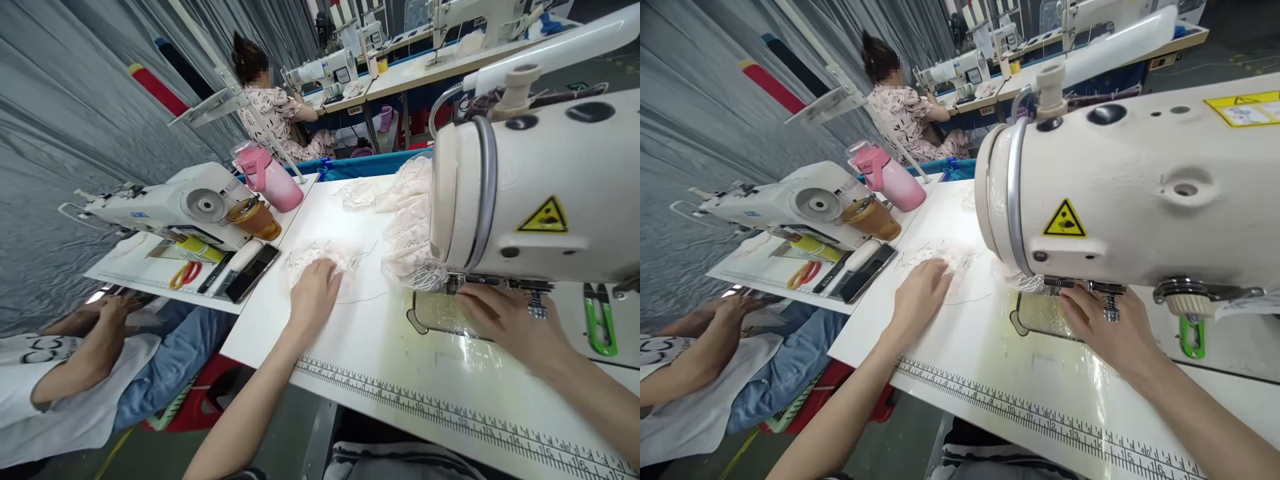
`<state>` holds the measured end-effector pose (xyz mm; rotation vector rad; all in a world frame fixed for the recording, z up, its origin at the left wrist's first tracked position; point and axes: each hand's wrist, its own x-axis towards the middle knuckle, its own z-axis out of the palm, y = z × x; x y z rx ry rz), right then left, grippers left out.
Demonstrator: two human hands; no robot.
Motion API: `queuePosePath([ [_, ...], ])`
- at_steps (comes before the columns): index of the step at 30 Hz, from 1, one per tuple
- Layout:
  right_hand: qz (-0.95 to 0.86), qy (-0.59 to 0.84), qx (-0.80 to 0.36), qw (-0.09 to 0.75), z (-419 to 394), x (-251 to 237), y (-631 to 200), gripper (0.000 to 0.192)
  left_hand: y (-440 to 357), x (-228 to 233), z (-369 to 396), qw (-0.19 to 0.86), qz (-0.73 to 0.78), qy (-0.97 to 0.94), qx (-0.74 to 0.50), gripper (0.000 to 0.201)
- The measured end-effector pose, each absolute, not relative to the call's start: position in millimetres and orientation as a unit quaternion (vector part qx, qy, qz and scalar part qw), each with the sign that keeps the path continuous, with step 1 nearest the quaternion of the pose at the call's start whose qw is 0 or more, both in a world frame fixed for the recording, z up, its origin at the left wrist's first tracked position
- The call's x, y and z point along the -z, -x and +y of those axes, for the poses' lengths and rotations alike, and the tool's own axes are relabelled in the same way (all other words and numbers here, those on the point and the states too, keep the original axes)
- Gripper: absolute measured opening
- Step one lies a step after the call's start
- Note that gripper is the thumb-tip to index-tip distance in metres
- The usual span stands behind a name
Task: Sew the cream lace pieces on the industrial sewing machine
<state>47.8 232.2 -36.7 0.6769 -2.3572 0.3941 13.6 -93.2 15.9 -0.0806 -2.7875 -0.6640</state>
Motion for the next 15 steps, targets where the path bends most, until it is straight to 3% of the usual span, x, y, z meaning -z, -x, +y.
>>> queuePosePath([
  [7, -0.918, -0.250, -0.145, 0.272, 236, 30, -50, 0.030, 7, -23, -127, 0.167, -0.900, -0.060, 0.398, 0.032],
  [10, -0.925, -0.233, -0.151, 0.259, 235, 28, -49, 0.027, -1, -34, -115, 0.150, -0.828, -0.061, 0.537, 0.032],
  [12, -0.928, -0.225, -0.152, 0.255, 233, 26, -47, 0.026, -15, -38, -92, 0.080, -0.788, -0.023, 0.610, 0.026],
  [15, -0.933, -0.214, -0.139, 0.254, 231, 24, -46, 0.028, -39, -38, -45, -0.141, -0.820, 0.178, 0.526, 0.018],
])
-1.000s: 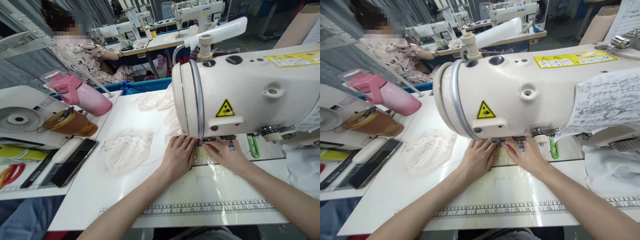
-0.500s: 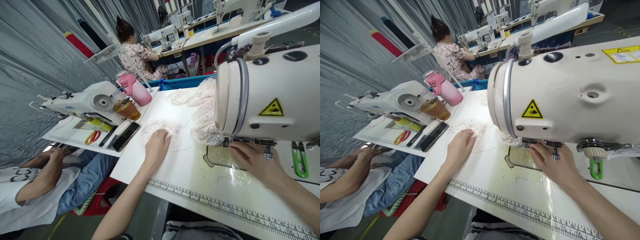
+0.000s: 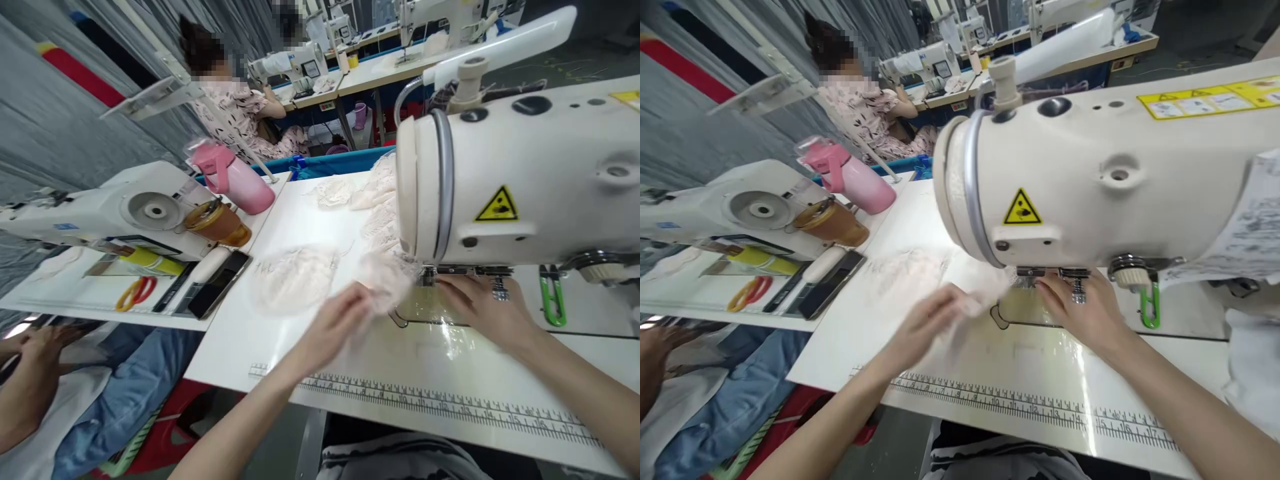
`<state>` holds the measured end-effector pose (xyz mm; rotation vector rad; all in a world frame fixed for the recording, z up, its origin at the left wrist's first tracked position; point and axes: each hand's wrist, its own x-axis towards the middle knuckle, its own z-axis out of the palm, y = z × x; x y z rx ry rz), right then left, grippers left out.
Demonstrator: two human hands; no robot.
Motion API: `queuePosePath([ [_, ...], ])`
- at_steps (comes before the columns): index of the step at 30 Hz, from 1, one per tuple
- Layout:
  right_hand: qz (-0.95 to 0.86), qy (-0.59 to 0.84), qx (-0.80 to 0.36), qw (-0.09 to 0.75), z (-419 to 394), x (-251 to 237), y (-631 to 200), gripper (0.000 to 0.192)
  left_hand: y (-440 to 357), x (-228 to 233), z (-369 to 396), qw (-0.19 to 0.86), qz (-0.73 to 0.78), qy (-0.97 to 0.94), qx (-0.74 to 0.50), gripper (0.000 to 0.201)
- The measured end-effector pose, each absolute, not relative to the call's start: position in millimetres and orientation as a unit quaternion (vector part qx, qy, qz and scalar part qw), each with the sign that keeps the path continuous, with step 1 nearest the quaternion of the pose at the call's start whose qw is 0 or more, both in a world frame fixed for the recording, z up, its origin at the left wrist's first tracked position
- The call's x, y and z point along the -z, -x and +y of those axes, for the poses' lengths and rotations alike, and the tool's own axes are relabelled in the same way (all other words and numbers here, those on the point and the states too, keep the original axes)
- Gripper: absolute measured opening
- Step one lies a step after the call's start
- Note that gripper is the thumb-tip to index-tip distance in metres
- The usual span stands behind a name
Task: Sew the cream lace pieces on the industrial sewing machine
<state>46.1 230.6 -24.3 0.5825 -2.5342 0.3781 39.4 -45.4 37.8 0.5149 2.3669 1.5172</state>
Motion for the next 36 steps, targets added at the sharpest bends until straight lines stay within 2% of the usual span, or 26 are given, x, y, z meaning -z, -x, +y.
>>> queuePosePath([
  [2, -0.939, -0.184, -0.126, 0.261, 230, 24, -46, 0.028, -51, -37, -17, 0.216, 0.809, -0.333, -0.434, 0.019],
  [6, -0.932, -0.202, -0.104, 0.282, 230, 18, -48, 0.031, -55, -35, 14, 0.124, 0.804, -0.485, -0.321, 0.016],
  [11, -0.882, -0.343, -0.121, 0.300, 228, 7, -48, 0.038, -43, -24, 17, -0.007, 0.859, -0.463, -0.219, 0.013],
  [16, -0.895, -0.318, -0.114, 0.291, 232, 13, -44, 0.031, -1, -17, 21, -0.067, 0.903, -0.404, -0.130, 0.016],
  [23, -0.896, -0.329, -0.143, 0.262, 239, 20, -42, 0.039, 63, -31, 23, -0.095, 0.929, -0.338, -0.114, 0.018],
  [27, -0.904, -0.316, -0.165, 0.235, 238, 22, -43, 0.038, 22, -36, 27, -0.149, 0.932, -0.316, -0.094, 0.021],
  [31, -0.928, -0.277, -0.157, 0.192, 236, 23, -45, 0.032, -29, -16, 31, -0.150, 0.871, -0.464, -0.061, 0.033],
  [36, -0.942, -0.257, -0.105, 0.189, 235, 19, -48, 0.035, -30, 3, 25, -0.154, 0.860, -0.486, -0.026, 0.040],
])
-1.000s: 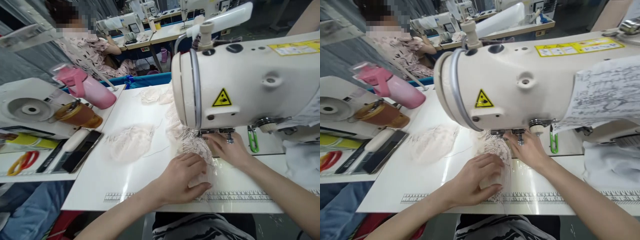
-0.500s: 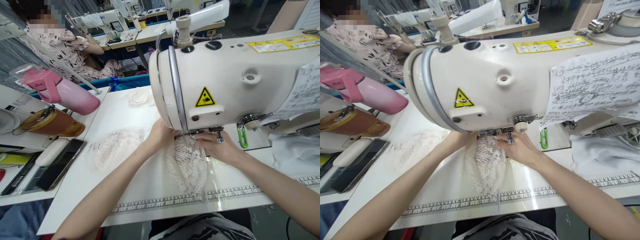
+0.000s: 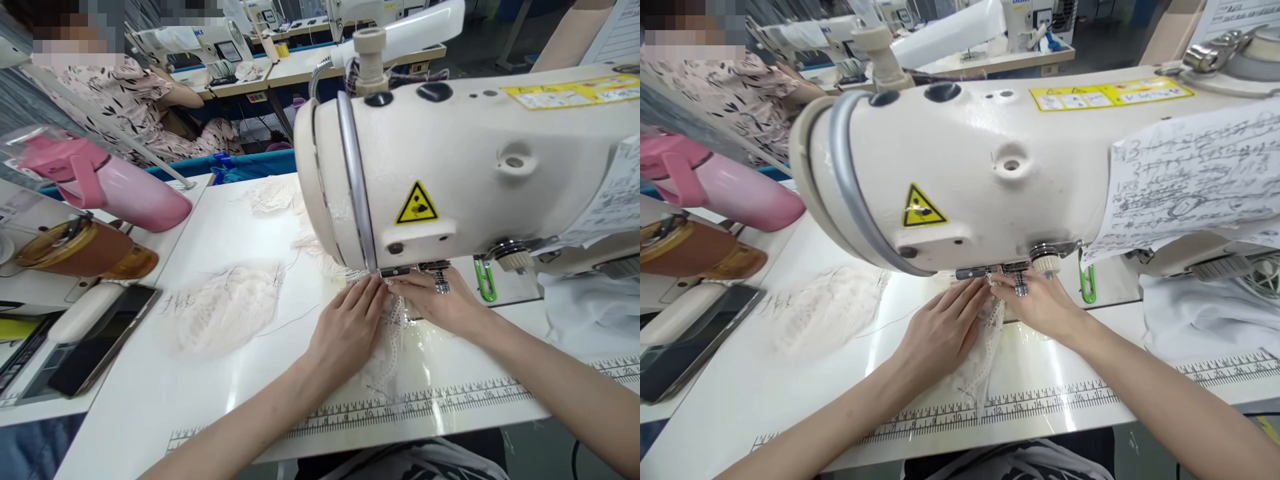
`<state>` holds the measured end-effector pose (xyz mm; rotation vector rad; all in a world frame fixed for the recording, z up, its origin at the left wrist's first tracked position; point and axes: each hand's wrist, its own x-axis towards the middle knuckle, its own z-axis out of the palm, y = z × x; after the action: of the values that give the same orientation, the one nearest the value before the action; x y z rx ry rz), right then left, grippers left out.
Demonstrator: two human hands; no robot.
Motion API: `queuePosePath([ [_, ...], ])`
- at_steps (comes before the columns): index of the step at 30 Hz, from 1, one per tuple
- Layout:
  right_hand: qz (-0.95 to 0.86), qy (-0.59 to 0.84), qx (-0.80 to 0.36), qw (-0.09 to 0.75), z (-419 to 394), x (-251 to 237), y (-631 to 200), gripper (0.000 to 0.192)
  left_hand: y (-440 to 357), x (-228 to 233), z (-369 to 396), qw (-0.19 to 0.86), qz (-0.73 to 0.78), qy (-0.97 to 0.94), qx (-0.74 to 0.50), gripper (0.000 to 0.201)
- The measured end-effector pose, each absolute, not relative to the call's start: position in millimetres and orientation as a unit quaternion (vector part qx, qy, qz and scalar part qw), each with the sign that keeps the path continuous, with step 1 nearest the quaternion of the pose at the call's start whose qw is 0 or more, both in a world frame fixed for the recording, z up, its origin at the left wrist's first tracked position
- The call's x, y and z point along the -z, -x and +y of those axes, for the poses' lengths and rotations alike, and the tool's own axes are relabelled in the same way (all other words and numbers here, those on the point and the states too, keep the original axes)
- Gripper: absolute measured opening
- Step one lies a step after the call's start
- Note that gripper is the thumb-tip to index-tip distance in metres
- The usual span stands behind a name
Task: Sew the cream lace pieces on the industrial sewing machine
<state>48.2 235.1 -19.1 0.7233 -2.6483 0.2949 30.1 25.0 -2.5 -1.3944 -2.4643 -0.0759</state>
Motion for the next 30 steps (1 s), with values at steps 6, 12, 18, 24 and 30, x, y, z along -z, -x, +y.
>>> queuePosePath([
  [6, -0.951, -0.250, -0.056, 0.172, 232, 17, -56, 0.041, -18, -3, 20, 0.094, -0.878, 0.467, 0.043, 0.040],
  [12, -0.953, -0.225, -0.042, 0.200, 232, 20, -56, 0.035, -9, 0, 19, 0.085, -0.872, 0.478, 0.064, 0.037],
  [18, -0.959, -0.221, -0.045, 0.173, 231, 27, -57, 0.045, 1, 5, 16, 0.106, -0.862, 0.489, 0.076, 0.034],
  [24, -0.959, -0.210, -0.058, 0.182, 229, 25, -58, 0.041, 0, 6, 15, 0.107, -0.863, 0.488, 0.078, 0.036],
  [30, -0.962, -0.196, -0.066, 0.178, 229, 23, -57, 0.037, -1, 4, 17, 0.105, -0.863, 0.487, 0.076, 0.035],
])
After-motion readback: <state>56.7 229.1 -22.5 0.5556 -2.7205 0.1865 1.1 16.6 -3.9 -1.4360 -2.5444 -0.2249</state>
